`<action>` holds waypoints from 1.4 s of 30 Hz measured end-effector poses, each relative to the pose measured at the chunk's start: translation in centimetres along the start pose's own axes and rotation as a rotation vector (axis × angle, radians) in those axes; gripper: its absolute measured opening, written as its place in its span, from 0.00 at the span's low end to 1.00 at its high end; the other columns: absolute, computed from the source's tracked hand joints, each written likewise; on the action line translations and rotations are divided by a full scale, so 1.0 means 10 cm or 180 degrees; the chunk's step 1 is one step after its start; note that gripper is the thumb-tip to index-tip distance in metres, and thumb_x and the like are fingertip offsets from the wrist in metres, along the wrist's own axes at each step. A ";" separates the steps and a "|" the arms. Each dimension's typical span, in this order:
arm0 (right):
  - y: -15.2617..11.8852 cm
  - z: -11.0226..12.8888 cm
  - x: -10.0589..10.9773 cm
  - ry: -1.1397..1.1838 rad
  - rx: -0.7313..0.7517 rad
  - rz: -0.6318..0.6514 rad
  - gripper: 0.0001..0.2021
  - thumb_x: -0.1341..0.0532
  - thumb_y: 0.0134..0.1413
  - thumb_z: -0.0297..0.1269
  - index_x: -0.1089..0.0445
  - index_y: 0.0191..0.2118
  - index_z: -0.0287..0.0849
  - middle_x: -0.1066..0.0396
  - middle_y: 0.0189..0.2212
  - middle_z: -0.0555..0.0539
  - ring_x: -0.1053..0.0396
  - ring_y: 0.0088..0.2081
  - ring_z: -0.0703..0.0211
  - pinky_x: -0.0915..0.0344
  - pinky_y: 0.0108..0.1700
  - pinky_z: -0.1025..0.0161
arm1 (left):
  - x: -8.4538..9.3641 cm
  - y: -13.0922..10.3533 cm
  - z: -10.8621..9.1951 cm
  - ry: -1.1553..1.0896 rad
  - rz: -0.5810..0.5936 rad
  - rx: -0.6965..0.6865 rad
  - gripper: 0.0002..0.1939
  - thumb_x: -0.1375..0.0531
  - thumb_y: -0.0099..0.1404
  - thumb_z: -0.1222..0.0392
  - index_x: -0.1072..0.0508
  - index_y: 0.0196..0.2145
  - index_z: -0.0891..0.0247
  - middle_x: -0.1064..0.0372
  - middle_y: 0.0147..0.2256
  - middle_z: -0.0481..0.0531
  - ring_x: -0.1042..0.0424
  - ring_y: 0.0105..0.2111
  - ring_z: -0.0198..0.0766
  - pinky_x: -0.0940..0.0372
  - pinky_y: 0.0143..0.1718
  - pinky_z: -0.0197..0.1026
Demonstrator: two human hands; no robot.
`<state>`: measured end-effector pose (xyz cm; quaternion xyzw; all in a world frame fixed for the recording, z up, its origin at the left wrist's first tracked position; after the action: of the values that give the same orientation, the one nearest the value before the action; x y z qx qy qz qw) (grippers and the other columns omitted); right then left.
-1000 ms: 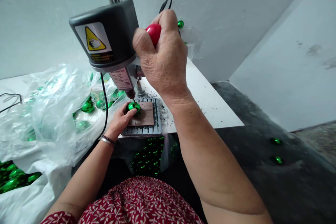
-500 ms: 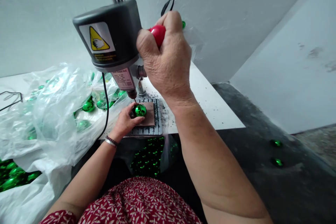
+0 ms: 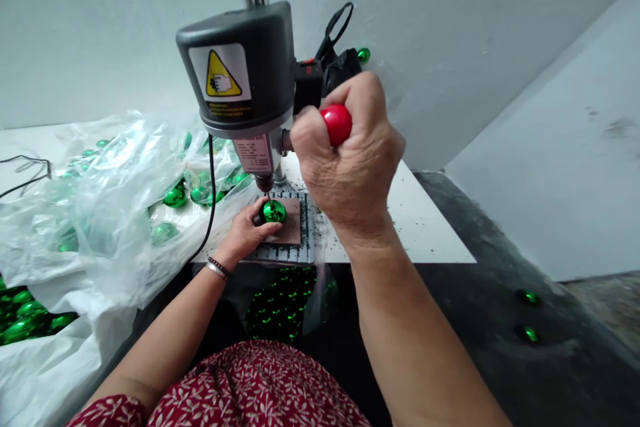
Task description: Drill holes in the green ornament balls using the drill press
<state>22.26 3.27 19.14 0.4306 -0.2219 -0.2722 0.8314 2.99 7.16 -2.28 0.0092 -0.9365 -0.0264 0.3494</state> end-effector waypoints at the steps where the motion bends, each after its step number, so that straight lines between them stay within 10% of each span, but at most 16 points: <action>1: -0.04 0.01 0.02 -0.0041 0.0077 -0.0015 0.06 0.45 0.53 0.35 0.43 0.30 0.40 0.46 0.22 0.56 0.50 0.25 0.76 0.47 0.31 0.72 | 0.00 0.00 0.00 0.0011 -0.0003 0.0016 0.30 0.32 0.57 0.59 0.28 0.58 0.60 0.25 0.50 0.55 0.30 0.53 0.51 0.38 0.57 0.52; 31: -0.79 -0.15 0.10 -0.0232 0.0277 -0.0333 0.06 0.43 0.58 0.41 0.37 0.35 0.44 0.34 0.25 0.52 0.35 0.25 0.67 0.38 0.28 0.67 | -0.02 -0.02 0.06 0.0089 -0.0132 -0.0115 0.27 0.32 0.57 0.55 0.27 0.55 0.57 0.24 0.44 0.53 0.29 0.48 0.49 0.38 0.54 0.50; 42: 0.31 -0.07 -0.17 -0.0151 -0.0339 -0.0081 0.10 0.44 0.58 0.37 0.42 0.29 0.38 0.46 0.22 0.57 0.50 0.25 0.76 0.49 0.32 0.72 | 0.05 -0.09 0.04 -0.0577 -0.0110 -0.0310 0.22 0.34 0.54 0.59 0.27 0.48 0.62 0.26 0.42 0.52 0.28 0.45 0.44 0.35 0.52 0.47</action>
<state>22.26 6.28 21.11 0.3820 -0.2211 -0.3043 0.8441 2.36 6.30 -2.32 0.0060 -0.9616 -0.0787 0.2628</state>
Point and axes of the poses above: each hand's wrist, its own y-axis towards the middle knuckle, its own x-axis out of the back of the hand, z = x × y, the point moved 9 cm from there along y, towards the middle knuckle
